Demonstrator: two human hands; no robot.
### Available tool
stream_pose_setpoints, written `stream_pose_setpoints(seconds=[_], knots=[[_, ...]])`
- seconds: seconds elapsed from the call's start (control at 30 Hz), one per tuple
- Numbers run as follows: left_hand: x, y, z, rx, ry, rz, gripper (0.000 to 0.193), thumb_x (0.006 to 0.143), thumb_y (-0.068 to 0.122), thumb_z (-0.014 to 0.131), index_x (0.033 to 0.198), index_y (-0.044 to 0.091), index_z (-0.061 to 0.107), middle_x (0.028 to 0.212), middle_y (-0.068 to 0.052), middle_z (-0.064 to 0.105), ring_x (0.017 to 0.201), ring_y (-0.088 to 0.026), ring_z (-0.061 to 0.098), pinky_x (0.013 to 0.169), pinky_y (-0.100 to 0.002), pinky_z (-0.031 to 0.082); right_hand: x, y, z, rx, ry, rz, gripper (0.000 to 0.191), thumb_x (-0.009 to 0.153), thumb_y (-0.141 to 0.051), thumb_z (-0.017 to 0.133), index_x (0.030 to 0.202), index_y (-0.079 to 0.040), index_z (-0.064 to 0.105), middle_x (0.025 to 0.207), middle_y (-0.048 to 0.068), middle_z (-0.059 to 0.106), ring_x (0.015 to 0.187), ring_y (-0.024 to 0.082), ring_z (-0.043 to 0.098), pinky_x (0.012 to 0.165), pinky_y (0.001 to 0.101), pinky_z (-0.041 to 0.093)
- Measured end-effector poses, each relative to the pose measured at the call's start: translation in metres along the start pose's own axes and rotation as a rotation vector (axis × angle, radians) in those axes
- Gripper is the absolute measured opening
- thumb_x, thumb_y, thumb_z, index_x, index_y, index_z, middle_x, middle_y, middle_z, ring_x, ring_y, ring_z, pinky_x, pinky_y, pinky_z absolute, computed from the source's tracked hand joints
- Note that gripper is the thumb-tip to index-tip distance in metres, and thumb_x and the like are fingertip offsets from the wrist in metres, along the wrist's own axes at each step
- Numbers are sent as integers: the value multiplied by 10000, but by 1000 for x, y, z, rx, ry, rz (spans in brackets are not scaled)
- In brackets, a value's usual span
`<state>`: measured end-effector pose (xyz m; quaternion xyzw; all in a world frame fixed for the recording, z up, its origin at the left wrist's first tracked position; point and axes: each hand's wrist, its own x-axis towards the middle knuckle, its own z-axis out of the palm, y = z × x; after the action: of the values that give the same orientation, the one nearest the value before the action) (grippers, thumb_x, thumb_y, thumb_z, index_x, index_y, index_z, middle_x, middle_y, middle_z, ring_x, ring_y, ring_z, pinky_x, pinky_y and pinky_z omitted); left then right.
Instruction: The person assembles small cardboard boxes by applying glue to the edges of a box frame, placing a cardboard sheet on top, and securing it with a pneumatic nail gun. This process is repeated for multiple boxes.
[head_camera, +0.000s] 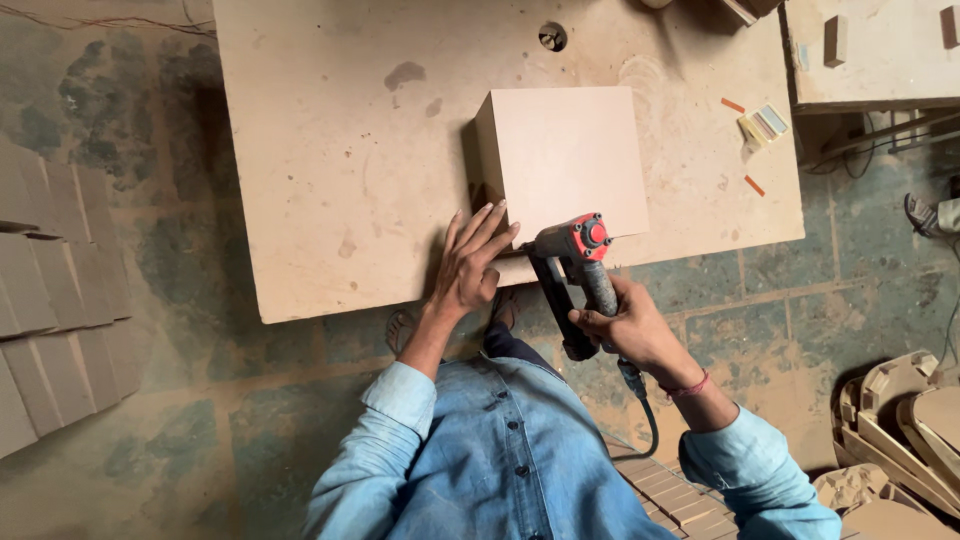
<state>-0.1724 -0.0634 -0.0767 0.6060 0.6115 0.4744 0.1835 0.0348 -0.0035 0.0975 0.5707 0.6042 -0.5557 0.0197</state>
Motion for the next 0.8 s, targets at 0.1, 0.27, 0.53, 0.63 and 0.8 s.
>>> stream_pose_setpoints(seconds=[0.1, 0.27, 0.53, 0.63, 0.8], knots=[[1, 1, -1, 2, 5, -6, 820, 608, 17, 521, 1414, 117, 631, 1626, -138, 437, 1524, -348, 379, 1275, -622, 160, -1, -2, 1, -33, 15, -5, 291, 852, -78, 753, 1123, -30, 658, 619, 18, 579, 501, 91, 504, 444, 275, 382], [0, 1, 1, 7, 18, 14, 808, 616, 16, 506, 1408, 106, 640, 1617, -140, 445, 1514, -354, 390, 1275, -629, 143, -7, 5, -6, 14, 13, 13, 249, 857, -82, 752, 1080, -26, 657, 621, 29, 586, 491, 102, 494, 431, 280, 364], [67, 16, -23, 73, 49, 3, 470, 976, 29, 510, 1408, 197, 589, 1629, -86, 517, 1546, -227, 445, 1364, -527, 343, -7, 47, -45, 117, 144, 48, 196, 835, -54, 781, 913, 14, 616, 618, 49, 589, 487, 109, 496, 421, 283, 351], [148, 4, -45, 463, -292, -25, 907, 654, -127, 573, 1493, 207, 493, 1677, -257, 218, 1525, -435, 200, 1177, -605, 266, 0, 67, -55, 160, 142, 69, 184, 834, -61, 784, 894, 0, 620, 617, 60, 602, 481, 112, 507, 419, 281, 361], [244, -14, -74, 481, -655, 86, 1000, 647, 190, 891, 1524, 95, 421, 1484, -258, 415, 1386, -414, 383, 1137, -512, 325, 29, 89, -59, 314, 139, 62, 183, 825, -73, 780, 912, -21, 628, 598, 74, 606, 448, 116, 493, 396, 280, 330]])
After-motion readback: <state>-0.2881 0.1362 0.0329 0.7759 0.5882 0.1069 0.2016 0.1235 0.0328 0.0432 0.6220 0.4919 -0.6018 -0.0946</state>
